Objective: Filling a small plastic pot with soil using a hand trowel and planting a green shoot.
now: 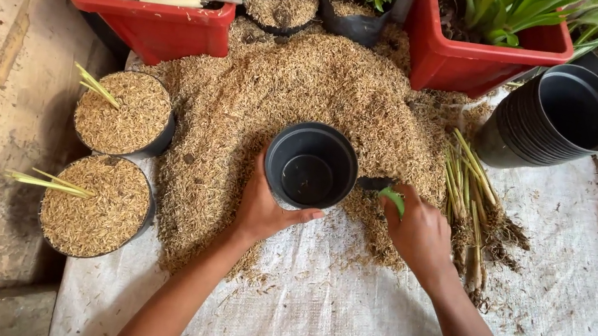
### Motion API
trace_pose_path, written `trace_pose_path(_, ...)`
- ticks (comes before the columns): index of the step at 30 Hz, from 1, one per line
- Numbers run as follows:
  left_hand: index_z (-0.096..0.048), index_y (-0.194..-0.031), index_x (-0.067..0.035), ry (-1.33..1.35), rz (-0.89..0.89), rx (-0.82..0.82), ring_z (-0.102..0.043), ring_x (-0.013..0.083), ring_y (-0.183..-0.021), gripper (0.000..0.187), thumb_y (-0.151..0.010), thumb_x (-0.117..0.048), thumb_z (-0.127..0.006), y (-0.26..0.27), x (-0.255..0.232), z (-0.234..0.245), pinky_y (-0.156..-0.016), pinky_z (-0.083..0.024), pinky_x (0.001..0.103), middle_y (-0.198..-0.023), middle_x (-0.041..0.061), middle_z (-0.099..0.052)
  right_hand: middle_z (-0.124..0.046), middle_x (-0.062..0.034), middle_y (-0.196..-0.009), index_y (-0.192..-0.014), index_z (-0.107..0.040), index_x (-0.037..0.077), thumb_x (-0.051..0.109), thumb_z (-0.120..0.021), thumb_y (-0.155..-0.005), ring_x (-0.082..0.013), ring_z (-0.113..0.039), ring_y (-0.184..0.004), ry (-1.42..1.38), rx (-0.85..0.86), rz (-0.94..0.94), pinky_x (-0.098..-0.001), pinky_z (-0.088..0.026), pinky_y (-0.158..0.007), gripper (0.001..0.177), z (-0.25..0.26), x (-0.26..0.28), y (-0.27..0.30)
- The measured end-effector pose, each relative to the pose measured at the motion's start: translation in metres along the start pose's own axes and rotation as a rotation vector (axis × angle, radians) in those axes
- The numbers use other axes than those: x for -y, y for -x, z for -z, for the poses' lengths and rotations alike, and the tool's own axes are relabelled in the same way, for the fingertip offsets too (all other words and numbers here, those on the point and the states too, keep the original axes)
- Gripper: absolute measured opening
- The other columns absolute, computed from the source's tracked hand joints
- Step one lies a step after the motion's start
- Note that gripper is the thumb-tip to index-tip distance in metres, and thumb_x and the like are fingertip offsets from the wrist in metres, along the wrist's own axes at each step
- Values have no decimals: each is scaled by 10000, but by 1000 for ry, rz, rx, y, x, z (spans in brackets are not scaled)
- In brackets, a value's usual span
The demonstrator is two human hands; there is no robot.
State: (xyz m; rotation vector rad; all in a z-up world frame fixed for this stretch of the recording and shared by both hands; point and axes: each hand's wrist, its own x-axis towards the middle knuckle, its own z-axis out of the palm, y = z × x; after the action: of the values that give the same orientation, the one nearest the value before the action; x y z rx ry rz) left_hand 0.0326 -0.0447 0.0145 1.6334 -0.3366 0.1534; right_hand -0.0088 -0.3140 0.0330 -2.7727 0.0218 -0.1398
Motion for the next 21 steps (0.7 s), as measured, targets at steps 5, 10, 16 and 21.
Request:
trace_pose_path(5,-262,-1498,12,-18,2,-16,-540,477,-1300,1316,-509,-431,-1009,4,-1,-1,-1062,-458,622,-1372,296,-528,-720,-179,-794,-1262,-669,50,223,-588,-1049,-190,-610,-443,25,-25,38,-270,-471,-396,286,-2,0,-4)
trace_pose_path(10,-276,-1480,33,0,-3,-9,-545,506,-1279,1280,-528,-422,-1002,5,-2,0,-1048,-463,646,-1350,322,-536,-713,-179,-822,-1295,-672,31,267,-547,-1085,-161,-591,-445,115,-51,42,-248,-449,-393,339,15,12,6)
trace_pose_path(16,-232,-1503,40,3,-2,8,-509,501,-1318,1323,-531,-414,-1006,5,-1,2,-1085,-443,640,-1396,319,-483,-709,-169,-812,-1291,-687,18,208,-588,-1069,-173,-617,-479,87,-129,57,-242,-434,-416,308,27,-7,12)
trace_pose_path(21,-218,-1507,48,-6,31,23,-510,498,-1320,1341,-530,-425,-1006,6,3,3,-1090,-437,646,-1405,325,-482,-716,-190,-853,-1306,-697,16,178,-628,-1043,-197,-644,-513,68,-170,76,-277,-447,-429,317,55,17,12)
